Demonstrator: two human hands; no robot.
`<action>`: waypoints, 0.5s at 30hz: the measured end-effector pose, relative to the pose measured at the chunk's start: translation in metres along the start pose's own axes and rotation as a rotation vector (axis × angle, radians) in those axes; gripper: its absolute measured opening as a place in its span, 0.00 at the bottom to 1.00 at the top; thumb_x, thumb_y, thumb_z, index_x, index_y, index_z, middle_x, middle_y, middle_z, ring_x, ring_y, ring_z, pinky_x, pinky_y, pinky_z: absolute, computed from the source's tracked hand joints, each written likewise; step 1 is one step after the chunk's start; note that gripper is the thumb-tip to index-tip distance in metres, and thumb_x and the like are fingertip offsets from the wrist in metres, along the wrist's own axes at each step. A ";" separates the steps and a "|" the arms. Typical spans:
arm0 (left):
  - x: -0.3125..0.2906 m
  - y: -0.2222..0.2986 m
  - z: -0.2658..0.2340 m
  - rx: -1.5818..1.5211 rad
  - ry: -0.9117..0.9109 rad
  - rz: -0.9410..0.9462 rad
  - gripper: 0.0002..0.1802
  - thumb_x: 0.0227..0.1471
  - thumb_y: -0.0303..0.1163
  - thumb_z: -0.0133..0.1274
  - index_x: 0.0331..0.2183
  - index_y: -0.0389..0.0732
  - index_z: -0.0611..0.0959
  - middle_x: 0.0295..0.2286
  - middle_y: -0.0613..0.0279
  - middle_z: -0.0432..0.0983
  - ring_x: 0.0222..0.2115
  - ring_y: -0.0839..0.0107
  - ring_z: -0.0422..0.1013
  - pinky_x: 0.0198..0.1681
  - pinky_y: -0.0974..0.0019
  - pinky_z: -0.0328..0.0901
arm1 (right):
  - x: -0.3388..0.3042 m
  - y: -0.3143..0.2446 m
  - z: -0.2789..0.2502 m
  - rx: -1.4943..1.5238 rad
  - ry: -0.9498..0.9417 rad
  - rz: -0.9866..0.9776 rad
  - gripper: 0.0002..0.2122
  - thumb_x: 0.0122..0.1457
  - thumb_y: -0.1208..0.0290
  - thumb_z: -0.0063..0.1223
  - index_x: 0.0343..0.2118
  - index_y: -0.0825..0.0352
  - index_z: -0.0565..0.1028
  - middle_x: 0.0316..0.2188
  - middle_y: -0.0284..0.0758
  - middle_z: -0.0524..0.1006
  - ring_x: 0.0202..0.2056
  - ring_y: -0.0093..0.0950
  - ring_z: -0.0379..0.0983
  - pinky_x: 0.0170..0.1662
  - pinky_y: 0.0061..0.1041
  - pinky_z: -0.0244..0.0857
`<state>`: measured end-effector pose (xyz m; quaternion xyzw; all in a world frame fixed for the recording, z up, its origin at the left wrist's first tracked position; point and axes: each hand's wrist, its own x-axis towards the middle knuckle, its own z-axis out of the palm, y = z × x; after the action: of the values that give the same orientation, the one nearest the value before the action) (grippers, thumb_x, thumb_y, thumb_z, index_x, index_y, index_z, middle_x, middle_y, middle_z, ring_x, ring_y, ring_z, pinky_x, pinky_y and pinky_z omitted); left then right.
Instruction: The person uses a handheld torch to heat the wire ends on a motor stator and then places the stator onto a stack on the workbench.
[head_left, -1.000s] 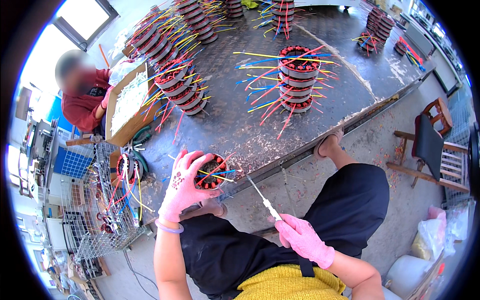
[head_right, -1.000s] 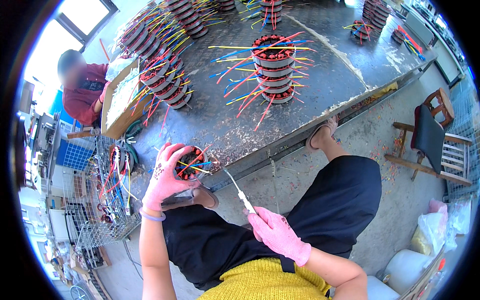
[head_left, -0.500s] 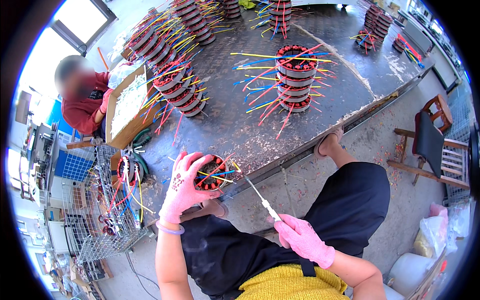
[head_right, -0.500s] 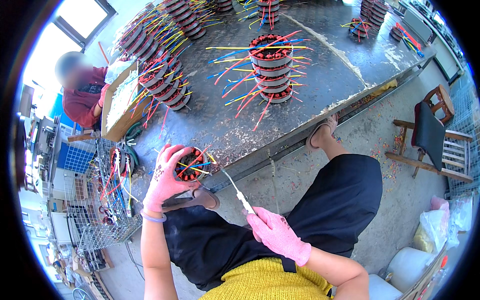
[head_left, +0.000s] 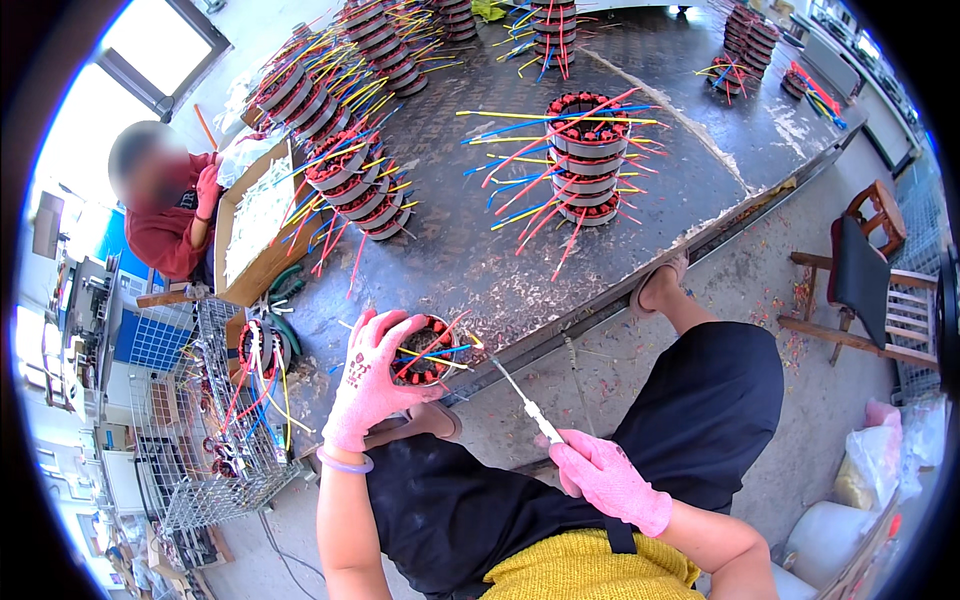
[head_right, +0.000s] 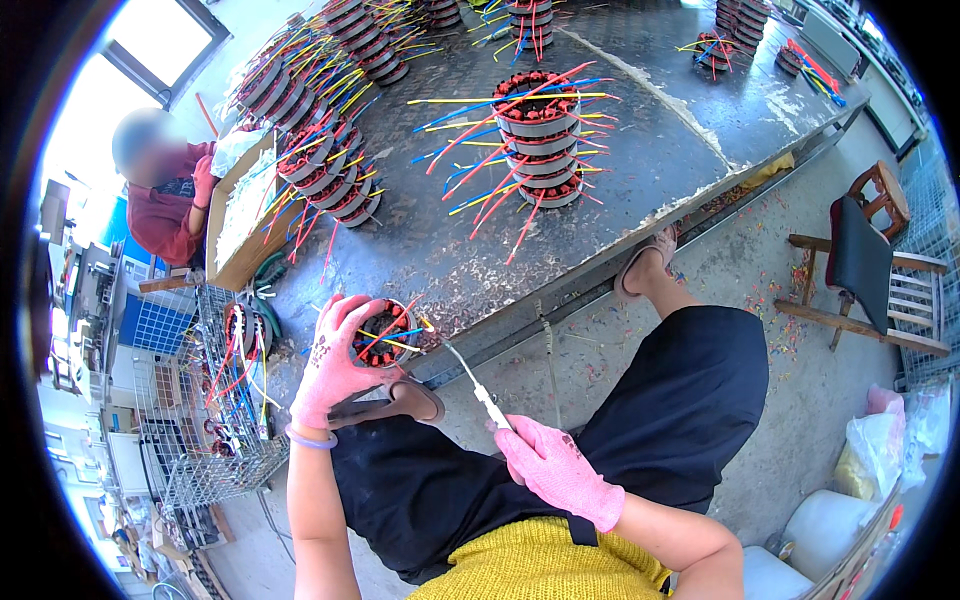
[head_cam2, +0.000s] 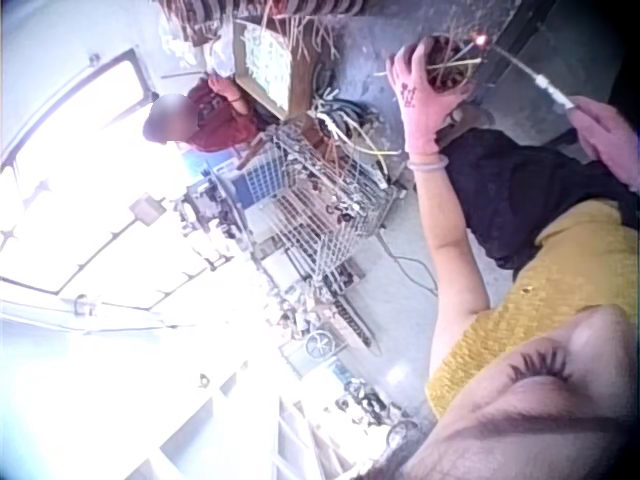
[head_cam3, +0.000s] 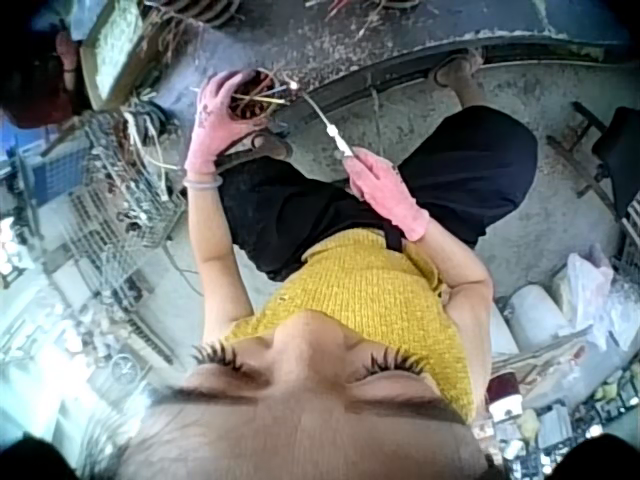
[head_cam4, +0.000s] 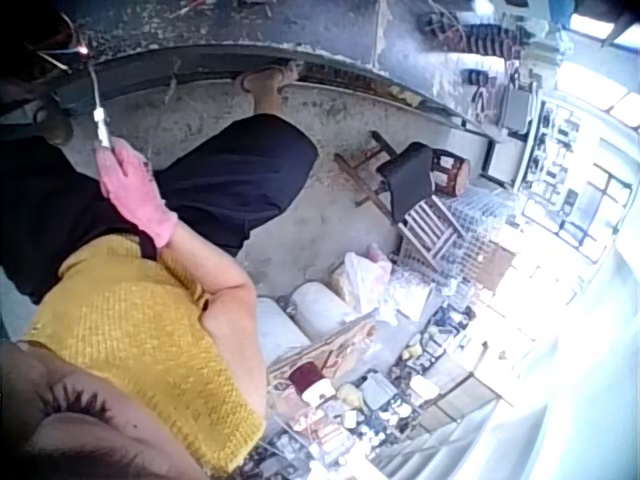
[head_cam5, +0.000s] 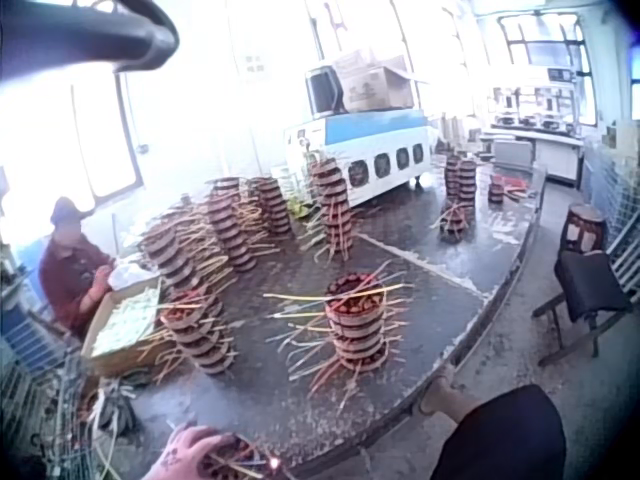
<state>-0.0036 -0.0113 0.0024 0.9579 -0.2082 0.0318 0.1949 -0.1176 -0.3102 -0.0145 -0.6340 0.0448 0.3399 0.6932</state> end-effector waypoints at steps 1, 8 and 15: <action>0.000 0.000 0.000 0.001 0.000 -0.001 0.47 0.26 0.42 0.74 0.53 0.46 0.76 0.50 0.54 0.69 0.56 0.49 0.63 0.67 0.45 0.48 | 0.000 -0.001 0.000 -0.001 0.002 0.005 0.17 0.70 0.63 0.43 0.53 0.71 0.72 0.19 0.26 0.67 0.20 0.15 0.62 0.25 0.20 0.58; 0.000 -0.001 0.001 -0.005 -0.006 0.004 0.47 0.26 0.42 0.74 0.53 0.46 0.76 0.50 0.55 0.69 0.56 0.49 0.63 0.67 0.45 0.48 | 0.001 0.003 0.000 0.011 0.016 0.029 0.18 0.70 0.62 0.43 0.53 0.71 0.72 0.19 0.27 0.67 0.21 0.15 0.63 0.25 0.20 0.59; 0.000 -0.002 0.000 -0.012 -0.010 0.001 0.47 0.27 0.43 0.74 0.53 0.46 0.76 0.50 0.54 0.69 0.57 0.49 0.62 0.68 0.45 0.47 | 0.001 0.005 0.001 -0.005 0.011 -0.008 0.18 0.69 0.62 0.43 0.53 0.71 0.72 0.19 0.28 0.69 0.21 0.17 0.64 0.27 0.21 0.61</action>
<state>-0.0030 -0.0100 0.0015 0.9567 -0.2102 0.0257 0.1996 -0.1195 -0.3094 -0.0191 -0.6378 0.0453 0.3338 0.6926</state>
